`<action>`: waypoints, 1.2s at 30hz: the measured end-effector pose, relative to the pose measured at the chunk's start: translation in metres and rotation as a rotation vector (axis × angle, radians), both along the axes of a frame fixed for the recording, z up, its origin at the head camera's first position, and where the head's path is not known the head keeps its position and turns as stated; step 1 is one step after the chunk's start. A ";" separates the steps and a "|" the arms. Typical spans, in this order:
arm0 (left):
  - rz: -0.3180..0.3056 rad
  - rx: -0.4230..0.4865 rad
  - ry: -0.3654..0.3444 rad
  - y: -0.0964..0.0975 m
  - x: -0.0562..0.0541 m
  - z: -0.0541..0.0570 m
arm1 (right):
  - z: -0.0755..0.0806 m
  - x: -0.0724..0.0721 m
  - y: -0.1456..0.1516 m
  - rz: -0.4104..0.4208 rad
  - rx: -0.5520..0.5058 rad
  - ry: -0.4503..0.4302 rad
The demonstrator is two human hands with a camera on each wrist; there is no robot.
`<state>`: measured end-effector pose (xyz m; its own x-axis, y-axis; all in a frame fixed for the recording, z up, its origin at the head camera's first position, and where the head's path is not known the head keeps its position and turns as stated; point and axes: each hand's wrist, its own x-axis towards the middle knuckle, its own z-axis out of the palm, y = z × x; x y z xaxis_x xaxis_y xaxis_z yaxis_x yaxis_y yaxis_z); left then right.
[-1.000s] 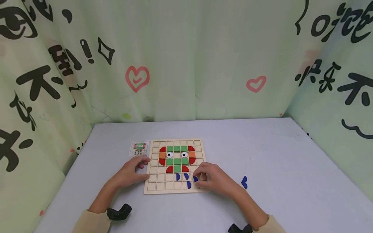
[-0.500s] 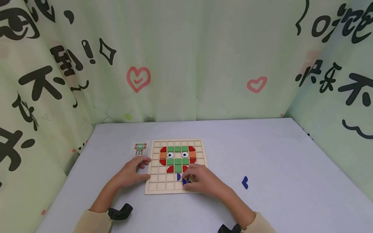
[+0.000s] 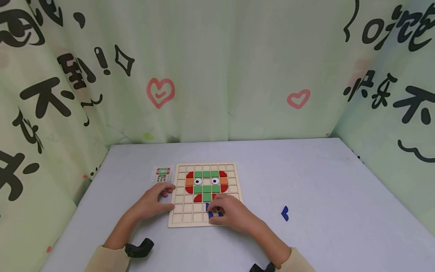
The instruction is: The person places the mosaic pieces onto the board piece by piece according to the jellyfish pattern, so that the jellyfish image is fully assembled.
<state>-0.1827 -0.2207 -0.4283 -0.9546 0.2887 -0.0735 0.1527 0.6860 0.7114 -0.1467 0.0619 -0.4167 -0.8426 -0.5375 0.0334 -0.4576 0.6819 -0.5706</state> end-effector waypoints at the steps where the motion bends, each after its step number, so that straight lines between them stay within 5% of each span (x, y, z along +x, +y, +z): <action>1: -0.001 0.001 0.000 0.000 0.000 0.000 | 0.000 0.000 0.000 -0.002 0.002 0.002; 22: -0.008 0.003 -0.005 0.000 0.000 0.000 | 0.004 -0.003 0.006 -0.039 -0.034 -0.017; 36: -0.005 -0.001 -0.017 0.001 0.002 0.003 | 0.023 0.001 0.085 -0.256 -0.002 0.035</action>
